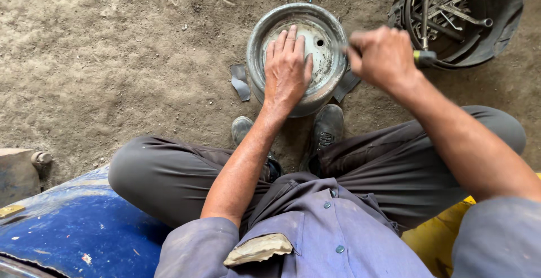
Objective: The person sands the surface of a metal car rim with a piece of sandpaper and a metal scraper to clean and smooth the metal.
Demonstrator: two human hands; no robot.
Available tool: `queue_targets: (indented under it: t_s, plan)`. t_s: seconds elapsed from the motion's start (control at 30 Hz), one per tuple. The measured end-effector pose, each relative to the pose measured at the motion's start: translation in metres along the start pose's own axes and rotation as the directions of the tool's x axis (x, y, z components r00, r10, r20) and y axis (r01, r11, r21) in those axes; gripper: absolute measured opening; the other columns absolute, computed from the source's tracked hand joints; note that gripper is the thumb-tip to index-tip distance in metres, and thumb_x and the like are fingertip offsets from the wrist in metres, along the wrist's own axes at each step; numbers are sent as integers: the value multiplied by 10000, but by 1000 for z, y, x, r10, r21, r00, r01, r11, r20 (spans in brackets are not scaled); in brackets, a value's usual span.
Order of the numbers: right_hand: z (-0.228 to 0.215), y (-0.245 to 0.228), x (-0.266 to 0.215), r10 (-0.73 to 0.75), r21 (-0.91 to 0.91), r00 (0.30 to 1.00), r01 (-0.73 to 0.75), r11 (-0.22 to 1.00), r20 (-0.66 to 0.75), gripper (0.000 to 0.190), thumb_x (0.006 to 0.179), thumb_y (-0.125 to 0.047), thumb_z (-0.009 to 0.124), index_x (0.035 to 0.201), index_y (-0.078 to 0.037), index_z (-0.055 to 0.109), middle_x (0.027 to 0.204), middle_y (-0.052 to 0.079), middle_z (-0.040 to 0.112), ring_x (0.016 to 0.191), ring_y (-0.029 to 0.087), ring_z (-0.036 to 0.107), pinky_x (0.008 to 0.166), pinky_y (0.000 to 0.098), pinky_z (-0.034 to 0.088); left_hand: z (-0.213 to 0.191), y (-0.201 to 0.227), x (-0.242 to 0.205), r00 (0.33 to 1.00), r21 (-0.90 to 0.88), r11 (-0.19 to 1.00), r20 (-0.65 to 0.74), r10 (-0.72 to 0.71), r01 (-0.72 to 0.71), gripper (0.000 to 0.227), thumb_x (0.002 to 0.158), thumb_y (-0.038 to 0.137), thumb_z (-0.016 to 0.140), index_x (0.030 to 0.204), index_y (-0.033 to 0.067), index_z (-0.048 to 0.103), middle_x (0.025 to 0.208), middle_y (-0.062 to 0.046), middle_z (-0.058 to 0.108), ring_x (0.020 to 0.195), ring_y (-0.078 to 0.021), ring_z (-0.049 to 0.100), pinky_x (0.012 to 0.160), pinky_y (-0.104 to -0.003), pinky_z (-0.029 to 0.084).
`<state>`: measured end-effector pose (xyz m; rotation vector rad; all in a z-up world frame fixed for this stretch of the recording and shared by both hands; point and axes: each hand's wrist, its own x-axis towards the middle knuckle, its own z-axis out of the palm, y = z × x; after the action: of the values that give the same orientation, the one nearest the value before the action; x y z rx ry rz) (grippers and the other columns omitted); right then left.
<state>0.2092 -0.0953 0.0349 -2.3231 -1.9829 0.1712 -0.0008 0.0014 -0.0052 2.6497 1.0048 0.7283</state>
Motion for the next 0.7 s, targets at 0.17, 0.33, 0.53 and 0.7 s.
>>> queue_targets:
  t_s: [0.17, 0.33, 0.53, 0.7]
  plan:
    - [0, 3, -3, -17, -11, 1000, 16, 1000, -15, 265, 1040, -314, 676, 859, -134, 748, 546, 13, 584, 382, 97, 419, 358, 305, 379, -2, 3, 1, 1000, 39, 999, 22, -11, 10, 454, 899, 192, 757, 1247, -71, 632, 1409, -274, 589, 1316, -378, 560, 1130, -496, 416]
    - [-4, 21, 34, -153, -52, 952, 144, 988, -266, 342, 1123, -309, 688, 844, -116, 730, 670, 19, 630, 512, 75, 462, 490, 306, 452, -8, 5, -1, 999, -13, 1000, 27, -20, 20, 459, 892, 182, 756, 1260, -60, 626, 1430, -264, 573, 1330, -376, 542, 1130, -493, 400]
    - [-16, 18, 14, -213, -121, 977, 214, 969, 23, 220, 973, -324, 686, 842, -159, 748, 516, 20, 586, 359, 125, 461, 370, 320, 394, 3, 2, 0, 1000, 19, 1000, 11, -17, 17, 456, 895, 195, 752, 1241, -74, 626, 1407, -271, 587, 1313, -389, 554, 1119, -499, 412]
    - [-7, 24, 56, -356, -307, 928, 309, 900, -109, 431, 1147, -295, 639, 749, -127, 635, 575, -4, 574, 413, 107, 482, 387, 288, 392, 6, 3, 0, 1000, 86, 996, 7, -5, 4, 449, 877, 210, 740, 1201, -83, 636, 1354, -289, 617, 1265, -390, 587, 1094, -508, 440]
